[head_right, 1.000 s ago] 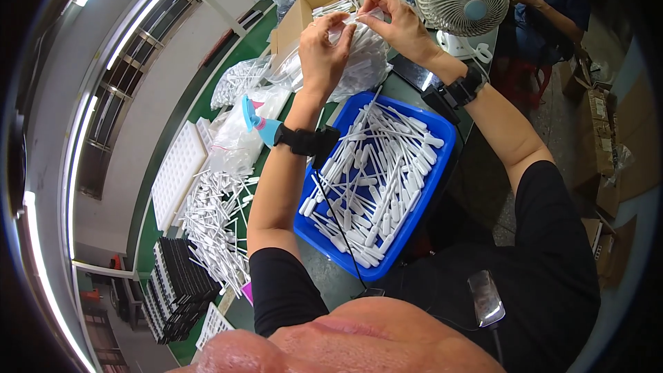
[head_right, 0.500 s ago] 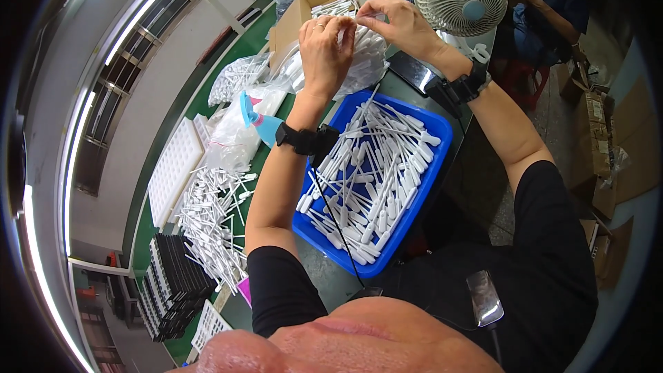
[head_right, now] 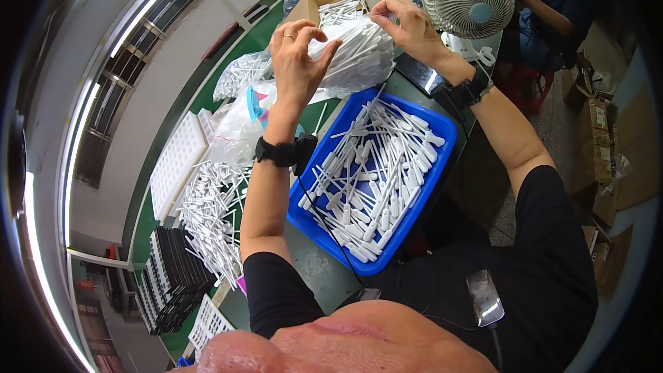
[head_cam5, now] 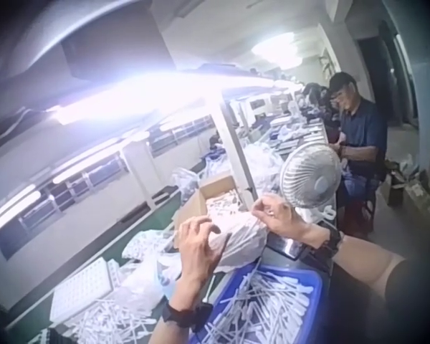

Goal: The person picks up white swabs from a blue tray and a table by hand, gathers them into bundles, and places them into a plastic bag. They repeat this process, occasionally sealing a filled bag and placing it into a cardboard box.

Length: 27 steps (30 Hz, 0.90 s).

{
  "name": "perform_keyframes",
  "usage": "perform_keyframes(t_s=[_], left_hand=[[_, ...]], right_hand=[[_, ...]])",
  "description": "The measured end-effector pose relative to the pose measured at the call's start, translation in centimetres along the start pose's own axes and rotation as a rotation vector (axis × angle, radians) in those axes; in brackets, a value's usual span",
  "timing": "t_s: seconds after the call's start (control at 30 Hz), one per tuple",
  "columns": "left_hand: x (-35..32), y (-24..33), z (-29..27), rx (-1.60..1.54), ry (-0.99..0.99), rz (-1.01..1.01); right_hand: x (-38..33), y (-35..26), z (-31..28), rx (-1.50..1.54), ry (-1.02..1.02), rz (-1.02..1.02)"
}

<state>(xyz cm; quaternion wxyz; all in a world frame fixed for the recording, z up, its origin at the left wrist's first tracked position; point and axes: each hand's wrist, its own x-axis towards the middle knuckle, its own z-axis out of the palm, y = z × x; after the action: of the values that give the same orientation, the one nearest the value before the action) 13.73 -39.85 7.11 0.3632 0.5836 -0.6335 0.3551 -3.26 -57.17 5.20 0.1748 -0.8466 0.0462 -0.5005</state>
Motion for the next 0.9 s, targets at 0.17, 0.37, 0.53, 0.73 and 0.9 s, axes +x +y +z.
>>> perform_keyframes(t_s=[0.17, 0.37, 0.53, 0.73, 0.9], left_hand=[[-0.4, -0.1, -0.3, 0.046, -0.113, -0.056], [-0.5, -0.6, 1.0, -0.044, -0.015, -0.034], [-0.9, -0.3, 2.0, -0.037, 0.016, 0.018], [-0.7, -0.5, 2.1, -0.103, -0.032, -0.011], [-1.1, -0.6, 2.3, -0.113, -0.009, 0.032]], right_hand=[[-0.1, 0.0, 0.2, 0.061, -0.012, 0.074], [-0.1, 0.7, 0.3, 0.108, -0.025, 0.085], [0.2, 1.0, -0.6, 0.206, -0.131, 0.192], [0.5, 1.0, -1.3, 0.234, -0.236, 0.308], [1.0, 0.4, -1.6, 0.226, -0.245, 0.264]])
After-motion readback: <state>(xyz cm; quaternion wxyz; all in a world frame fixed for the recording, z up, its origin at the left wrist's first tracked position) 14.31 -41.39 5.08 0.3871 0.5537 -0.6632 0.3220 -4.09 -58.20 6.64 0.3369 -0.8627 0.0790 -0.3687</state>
